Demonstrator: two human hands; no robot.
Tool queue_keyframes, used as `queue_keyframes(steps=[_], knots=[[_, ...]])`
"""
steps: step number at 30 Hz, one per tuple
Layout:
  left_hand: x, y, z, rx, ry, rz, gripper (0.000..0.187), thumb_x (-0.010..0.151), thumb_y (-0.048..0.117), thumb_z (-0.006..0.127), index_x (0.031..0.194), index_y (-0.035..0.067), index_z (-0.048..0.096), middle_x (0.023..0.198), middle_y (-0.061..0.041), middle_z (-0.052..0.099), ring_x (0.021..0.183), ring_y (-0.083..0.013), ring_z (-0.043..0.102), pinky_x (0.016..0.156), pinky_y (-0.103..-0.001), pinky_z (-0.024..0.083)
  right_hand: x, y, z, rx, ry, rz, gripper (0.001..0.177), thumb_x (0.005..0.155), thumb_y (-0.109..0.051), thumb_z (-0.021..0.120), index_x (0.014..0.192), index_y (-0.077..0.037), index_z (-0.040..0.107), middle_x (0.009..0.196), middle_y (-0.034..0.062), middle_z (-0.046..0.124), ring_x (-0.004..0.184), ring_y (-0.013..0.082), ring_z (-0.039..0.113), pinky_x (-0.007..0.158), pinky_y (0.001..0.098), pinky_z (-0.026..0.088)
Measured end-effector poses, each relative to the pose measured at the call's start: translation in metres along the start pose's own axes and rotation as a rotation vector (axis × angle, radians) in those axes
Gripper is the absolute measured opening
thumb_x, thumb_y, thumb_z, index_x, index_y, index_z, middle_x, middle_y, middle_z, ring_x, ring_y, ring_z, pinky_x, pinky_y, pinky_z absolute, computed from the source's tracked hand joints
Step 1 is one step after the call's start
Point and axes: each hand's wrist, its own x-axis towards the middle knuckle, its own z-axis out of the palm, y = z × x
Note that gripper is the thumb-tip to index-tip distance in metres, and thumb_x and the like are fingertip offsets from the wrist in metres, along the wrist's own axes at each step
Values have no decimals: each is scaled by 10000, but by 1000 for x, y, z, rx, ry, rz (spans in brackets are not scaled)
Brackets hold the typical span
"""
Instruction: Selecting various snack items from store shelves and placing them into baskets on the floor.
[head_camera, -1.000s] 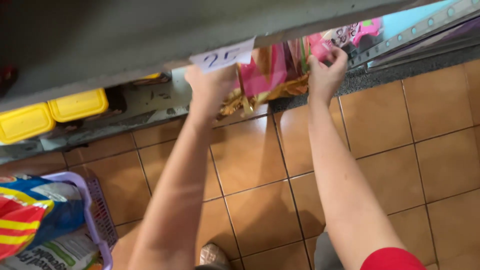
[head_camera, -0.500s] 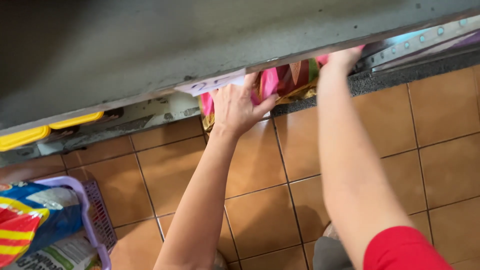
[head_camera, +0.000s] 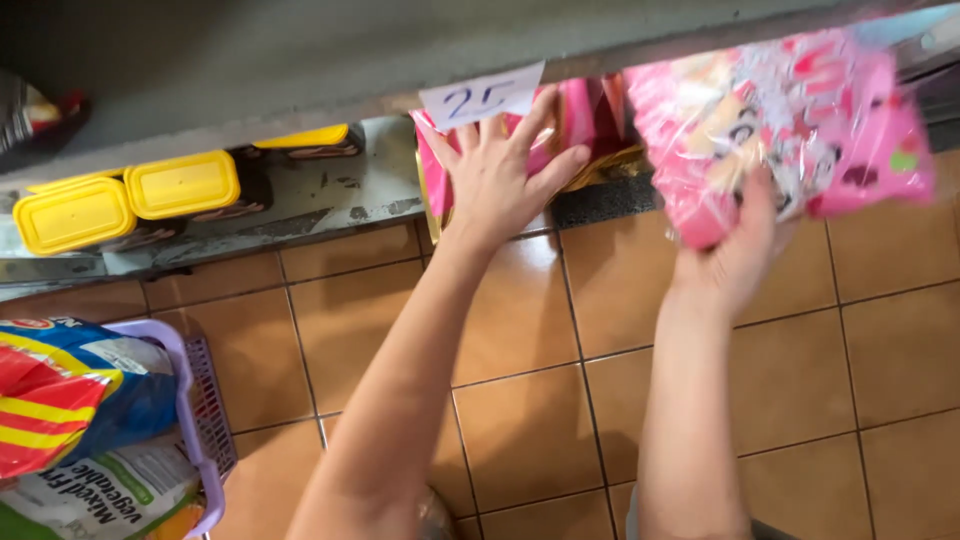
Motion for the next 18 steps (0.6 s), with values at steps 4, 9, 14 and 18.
queue_keyframes(steps=[4,9,14,18], knots=[[-52,-46,6,-230,135,142,708,943,638,675,1509,241,518,1447,-156,556,1428,-377,429,1230,-610,233,-32,-10,-58,360,-41,360,618,953,-132,770,1491,-3,495,1553,161,528,1416,339,544,1229,539,462],[-103,-90,-28,-1227,-302,-178,836,916,473,713,1565,78,365,1460,-139,590,1318,-254,564,1083,-397,476,-73,-44,-85,208,-416,365,749,929,-233,839,1567,-95,473,1611,73,515,1496,265,487,1333,484,378],[-130,-95,-50,-1710,-465,-245,742,950,366,722,1555,100,385,1450,-88,601,1287,-213,610,1024,-393,542,-79,-27,-67,158,-529,606,734,920,-172,826,1567,-86,489,1518,76,562,1439,262,518,1272,441,393],[-165,-121,-52,-1847,-261,-456,554,925,215,740,1420,66,540,1265,-85,695,1116,-233,709,899,-423,633,-52,0,-55,-443,-526,860,577,932,-126,775,1460,-99,542,1320,26,645,1230,195,599,1110,428,470]])
